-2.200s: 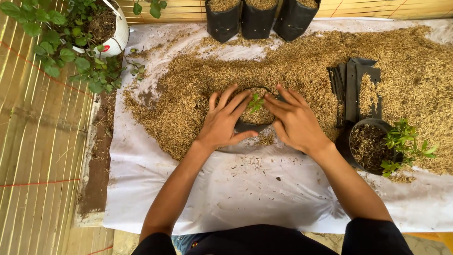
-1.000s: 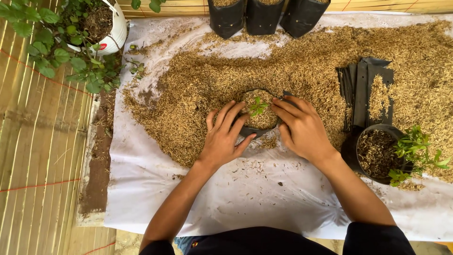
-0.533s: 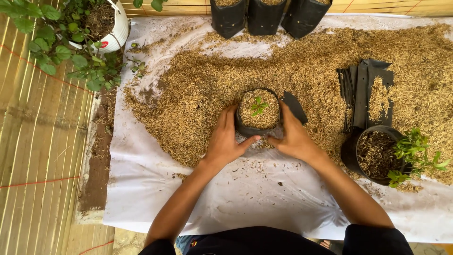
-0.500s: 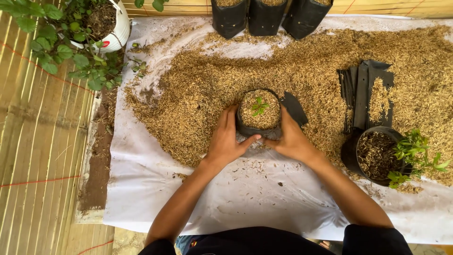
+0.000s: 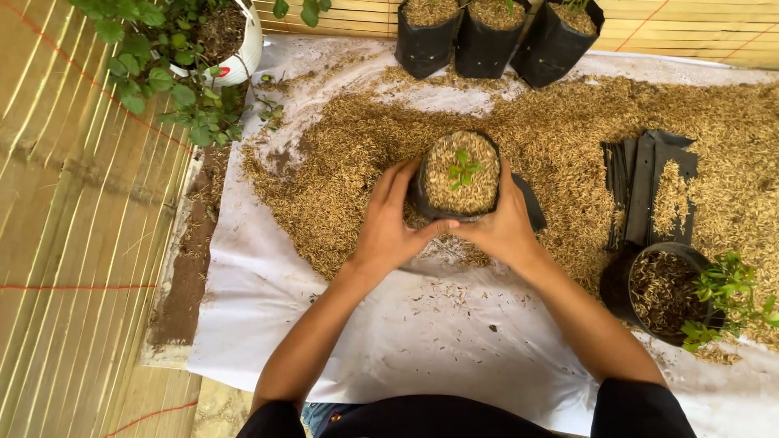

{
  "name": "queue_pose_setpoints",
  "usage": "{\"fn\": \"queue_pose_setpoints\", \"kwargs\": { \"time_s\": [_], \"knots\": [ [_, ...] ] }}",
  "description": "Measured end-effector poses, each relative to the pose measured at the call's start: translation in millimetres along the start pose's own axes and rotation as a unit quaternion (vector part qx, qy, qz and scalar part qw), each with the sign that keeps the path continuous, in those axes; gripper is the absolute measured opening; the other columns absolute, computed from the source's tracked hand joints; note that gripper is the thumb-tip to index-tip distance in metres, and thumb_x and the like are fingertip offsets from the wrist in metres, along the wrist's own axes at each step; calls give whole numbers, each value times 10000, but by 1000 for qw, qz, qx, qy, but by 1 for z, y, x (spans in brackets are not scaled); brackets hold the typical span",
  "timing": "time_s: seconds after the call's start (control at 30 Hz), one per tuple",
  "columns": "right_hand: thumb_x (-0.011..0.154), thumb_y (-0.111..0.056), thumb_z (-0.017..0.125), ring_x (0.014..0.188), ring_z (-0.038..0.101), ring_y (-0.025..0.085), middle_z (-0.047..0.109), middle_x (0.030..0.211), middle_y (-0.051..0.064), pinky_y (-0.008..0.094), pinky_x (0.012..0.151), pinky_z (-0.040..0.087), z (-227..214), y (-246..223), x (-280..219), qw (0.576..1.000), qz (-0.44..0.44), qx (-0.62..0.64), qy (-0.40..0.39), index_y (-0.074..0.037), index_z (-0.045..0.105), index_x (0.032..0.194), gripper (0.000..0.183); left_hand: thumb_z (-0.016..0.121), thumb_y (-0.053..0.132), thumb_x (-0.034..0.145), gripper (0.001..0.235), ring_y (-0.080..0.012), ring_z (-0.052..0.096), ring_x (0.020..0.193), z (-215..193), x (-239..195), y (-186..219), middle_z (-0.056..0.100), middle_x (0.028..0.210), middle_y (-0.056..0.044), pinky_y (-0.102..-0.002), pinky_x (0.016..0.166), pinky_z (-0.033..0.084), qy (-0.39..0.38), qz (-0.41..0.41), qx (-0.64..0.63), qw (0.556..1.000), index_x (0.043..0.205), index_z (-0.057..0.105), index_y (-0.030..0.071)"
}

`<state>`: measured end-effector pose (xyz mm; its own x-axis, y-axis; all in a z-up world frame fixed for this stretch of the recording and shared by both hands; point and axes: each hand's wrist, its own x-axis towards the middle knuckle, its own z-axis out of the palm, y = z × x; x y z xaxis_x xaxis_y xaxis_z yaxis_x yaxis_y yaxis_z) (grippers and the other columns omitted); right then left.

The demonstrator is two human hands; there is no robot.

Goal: Filling a small polybag with rice husks to support a seedling using a hand trowel.

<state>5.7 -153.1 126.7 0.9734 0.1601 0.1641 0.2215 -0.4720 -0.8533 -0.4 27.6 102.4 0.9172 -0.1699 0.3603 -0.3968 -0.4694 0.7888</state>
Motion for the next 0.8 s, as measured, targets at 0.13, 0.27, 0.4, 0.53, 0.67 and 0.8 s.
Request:
{"fn": "queue_pose_setpoints", "kwargs": {
  "time_s": [0.13, 0.27, 0.4, 0.53, 0.67, 0.8],
  "knots": [
    [547, -191, 1021, 1309, 448, 575, 460, 1357, 421, 663, 1141, 351, 2, 0, 28, 999, -39, 12, 13, 194, 245, 1439, 1243, 893, 341, 731, 891, -435, 531, 1269, -4, 2, -12, 549, 1339, -279, -549, 1092, 471, 42, 12, -48, 998, 1406, 467, -54],
    [558, -132, 1031, 1266, 500, 554, 525, 1291, 365, 690, 1100, 390, 10, 10, 66, 993, -108, 36, 34, 124, 332, 1405, 1128, 758, 290, 872, 774, -391, 484, 1309, 16, -17, -28, 467, 1407, -247, -516, 1086, 466, 100, -8, -156, 983, 1460, 363, -20],
    [565, -250, 1051, 1362, 496, 363, 511, 1439, 223, 583, 1130, 462, 42, 36, 137, 993, -96, -31, 57, 42, 306, 1406, 1161, 499, 338, 1022, 550, -312, 535, 1192, 41, -42, -30, 502, 1310, -230, -415, 1092, 466, 58, 34, -87, 994, 1375, 368, -63],
    [562, -212, 1092, 1333, 526, 340, 545, 1397, 208, 545, 1149, 455, 93, 58, 212, 996, -63, -14, 63, 35, 335, 1359, 1126, 471, 405, 1025, 439, -305, 552, 1236, 67, -56, -61, 560, 1334, -169, -511, 1084, 479, -5, 124, 63, 990, 1231, 556, 27],
    [576, -288, 1083, 1234, 586, 364, 605, 1310, 203, 485, 1001, 559, 133, 87, 266, 993, 3, -77, 85, -5, 289, 1374, 1161, 473, 349, 1029, 357, -273, 605, 1145, 63, -56, -57, 636, 1193, -135, -453, 993, 541, -11, 142, 67, 987, 1111, 647, 48],
    [600, -293, 1039, 1153, 611, 381, 595, 1245, 220, 507, 901, 599, 154, 97, 283, 988, 17, -127, 84, -82, 342, 1227, 962, 503, 317, 1022, 340, -288, 617, 1103, 62, -57, -55, 651, 1145, -158, -441, 948, 563, -30, 136, 62, 988, 1074, 670, 26]
  ]
}}
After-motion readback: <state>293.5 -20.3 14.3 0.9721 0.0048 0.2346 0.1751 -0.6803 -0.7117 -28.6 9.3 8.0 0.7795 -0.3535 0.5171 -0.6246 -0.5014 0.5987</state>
